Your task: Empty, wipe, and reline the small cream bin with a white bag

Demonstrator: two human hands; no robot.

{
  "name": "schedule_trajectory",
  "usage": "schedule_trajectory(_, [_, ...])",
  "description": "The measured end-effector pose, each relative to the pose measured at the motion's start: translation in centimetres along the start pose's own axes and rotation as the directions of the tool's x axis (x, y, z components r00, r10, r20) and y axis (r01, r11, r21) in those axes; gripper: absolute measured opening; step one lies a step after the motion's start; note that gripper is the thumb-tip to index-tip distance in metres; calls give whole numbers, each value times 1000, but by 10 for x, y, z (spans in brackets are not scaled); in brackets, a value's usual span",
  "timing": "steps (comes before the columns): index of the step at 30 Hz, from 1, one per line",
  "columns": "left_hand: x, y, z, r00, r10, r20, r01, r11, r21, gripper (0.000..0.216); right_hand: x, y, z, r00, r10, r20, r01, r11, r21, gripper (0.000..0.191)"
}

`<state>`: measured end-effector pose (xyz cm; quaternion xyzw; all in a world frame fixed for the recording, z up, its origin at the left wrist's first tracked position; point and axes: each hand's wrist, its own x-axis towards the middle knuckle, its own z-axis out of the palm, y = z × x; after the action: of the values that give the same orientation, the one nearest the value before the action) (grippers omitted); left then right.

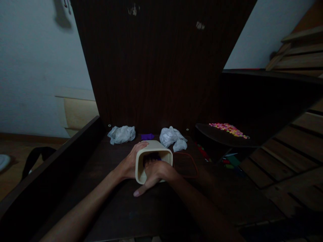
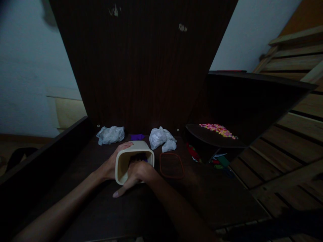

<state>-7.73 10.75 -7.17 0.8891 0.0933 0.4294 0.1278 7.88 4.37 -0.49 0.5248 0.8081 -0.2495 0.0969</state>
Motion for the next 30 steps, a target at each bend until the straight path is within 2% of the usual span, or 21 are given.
schedule_trajectory(5, [1,0,0,1000,29,-13,-28,1000,3,108,-3,-3,7,993,-114,-17,115,993,19,127])
schedule_trajectory(7, [0,0,0,999,30,-15,-30,1000,6,105,-12,-9,7,987,-158,-14,158,987,38,131])
schedule_trajectory(11, [-2,-2,-1,1000,7,-8,-7,1000,11,97,-45,-25,7,989,-142,-32,144,987,72,140])
schedule_trajectory(16, [-3,-5,-3,1000,21,4,-21,1000,-10,98,-95,-29,15,974,-206,-89,208,978,10,102])
schedule_trajectory(19, [-1,-5,-4,1000,22,6,-22,999,-26,107,-117,-21,24,965,-221,-138,220,975,-24,111])
schedule_trajectory(21, [0,-5,-4,1000,15,-2,-15,999,-33,111,-123,-15,32,965,-186,-182,176,982,-72,109])
schedule_trajectory(24, [2,-2,-5,1000,0,-13,0,1000,-18,111,-113,-5,48,939,-120,-323,64,982,-180,90])
schedule_trajectory(26, [3,-1,-6,1000,-3,-14,3,1000,9,110,-97,4,60,887,-103,-450,-27,962,-273,75])
schedule_trajectory(30, [4,2,-8,999,-7,-34,9,998,62,113,-65,22,78,807,-197,-556,-114,873,-474,44])
